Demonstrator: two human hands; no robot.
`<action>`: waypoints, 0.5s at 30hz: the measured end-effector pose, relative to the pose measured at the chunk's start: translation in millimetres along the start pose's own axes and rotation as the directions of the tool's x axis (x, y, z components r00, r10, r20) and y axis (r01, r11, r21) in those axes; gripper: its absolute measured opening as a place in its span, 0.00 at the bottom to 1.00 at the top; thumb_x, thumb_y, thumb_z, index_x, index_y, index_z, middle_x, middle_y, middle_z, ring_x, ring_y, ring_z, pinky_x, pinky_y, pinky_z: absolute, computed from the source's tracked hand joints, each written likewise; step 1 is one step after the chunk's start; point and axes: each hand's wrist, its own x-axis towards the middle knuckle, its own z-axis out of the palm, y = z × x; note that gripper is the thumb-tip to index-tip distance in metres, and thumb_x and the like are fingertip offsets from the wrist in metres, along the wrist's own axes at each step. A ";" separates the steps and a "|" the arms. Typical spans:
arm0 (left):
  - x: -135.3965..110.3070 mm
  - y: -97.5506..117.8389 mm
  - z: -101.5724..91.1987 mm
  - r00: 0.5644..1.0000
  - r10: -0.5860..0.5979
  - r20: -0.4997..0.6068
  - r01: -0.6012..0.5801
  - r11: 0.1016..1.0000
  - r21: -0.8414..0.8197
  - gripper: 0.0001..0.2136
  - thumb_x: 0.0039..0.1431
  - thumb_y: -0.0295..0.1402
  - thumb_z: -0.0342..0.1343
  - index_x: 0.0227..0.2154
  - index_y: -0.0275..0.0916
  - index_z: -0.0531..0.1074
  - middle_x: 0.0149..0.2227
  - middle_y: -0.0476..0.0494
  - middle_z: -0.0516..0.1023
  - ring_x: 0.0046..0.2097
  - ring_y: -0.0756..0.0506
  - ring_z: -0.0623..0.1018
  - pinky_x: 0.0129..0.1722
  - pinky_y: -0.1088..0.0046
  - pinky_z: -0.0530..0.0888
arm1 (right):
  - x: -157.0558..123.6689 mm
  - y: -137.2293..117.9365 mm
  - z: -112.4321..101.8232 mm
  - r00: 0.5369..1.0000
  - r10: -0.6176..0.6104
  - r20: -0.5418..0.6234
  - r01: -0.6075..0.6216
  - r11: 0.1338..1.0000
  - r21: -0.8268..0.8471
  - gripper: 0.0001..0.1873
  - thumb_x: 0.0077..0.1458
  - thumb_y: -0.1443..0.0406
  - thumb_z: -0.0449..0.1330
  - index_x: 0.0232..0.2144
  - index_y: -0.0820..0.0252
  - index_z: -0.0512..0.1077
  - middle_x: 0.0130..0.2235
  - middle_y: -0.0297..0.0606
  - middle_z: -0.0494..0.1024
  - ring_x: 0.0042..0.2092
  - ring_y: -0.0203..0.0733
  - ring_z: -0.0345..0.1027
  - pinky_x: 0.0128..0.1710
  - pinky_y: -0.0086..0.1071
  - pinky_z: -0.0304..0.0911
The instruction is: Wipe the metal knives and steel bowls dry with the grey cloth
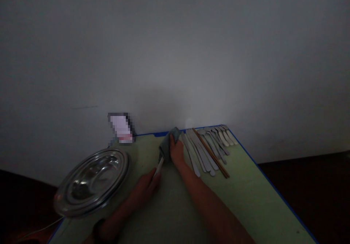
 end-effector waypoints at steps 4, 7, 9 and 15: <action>2.6 -0.7 0.4 0.999 -0.027 -0.045 0.028 0.999 0.025 0.18 0.63 0.42 0.35 0.30 0.37 0.66 0.27 0.45 0.74 0.30 0.46 0.73 0.30 0.73 0.66 | -40.9 -5.4 -0.8 0.998 0.010 0.056 -0.007 0.998 -0.060 0.26 0.49 0.45 0.51 0.14 0.57 0.65 0.19 0.40 0.72 0.25 0.43 0.65 0.25 0.32 0.55; 3.2 -1.7 3.0 0.998 -0.038 -0.045 0.040 0.997 0.060 0.18 0.62 0.40 0.38 0.26 0.37 0.68 0.28 0.41 0.76 0.32 0.43 0.75 0.31 0.71 0.66 | -60.3 -7.2 -4.9 0.997 0.036 0.073 -0.030 0.997 -0.070 0.24 0.50 0.46 0.52 0.19 0.59 0.68 0.23 0.41 0.74 0.28 0.43 0.67 0.28 0.32 0.58; 2.3 -1.2 4.3 0.999 -0.036 -0.037 0.039 0.997 0.072 0.18 0.62 0.40 0.39 0.28 0.37 0.69 0.30 0.40 0.77 0.33 0.42 0.76 0.32 0.71 0.66 | -61.1 -7.2 -7.5 0.993 0.057 0.106 -0.051 0.997 -0.058 0.23 0.50 0.47 0.53 0.20 0.60 0.70 0.24 0.41 0.75 0.28 0.43 0.68 0.28 0.32 0.59; -2.9 3.1 1.0 0.997 0.054 0.057 -0.059 0.993 0.100 0.17 0.63 0.42 0.38 0.34 0.37 0.69 0.31 0.43 0.77 0.32 0.45 0.75 0.31 0.73 0.67 | -25.7 2.4 -8.4 0.995 0.082 0.059 -0.082 0.997 -0.007 0.24 0.50 0.48 0.52 0.26 0.62 0.72 0.30 0.46 0.78 0.37 0.48 0.71 0.34 0.34 0.62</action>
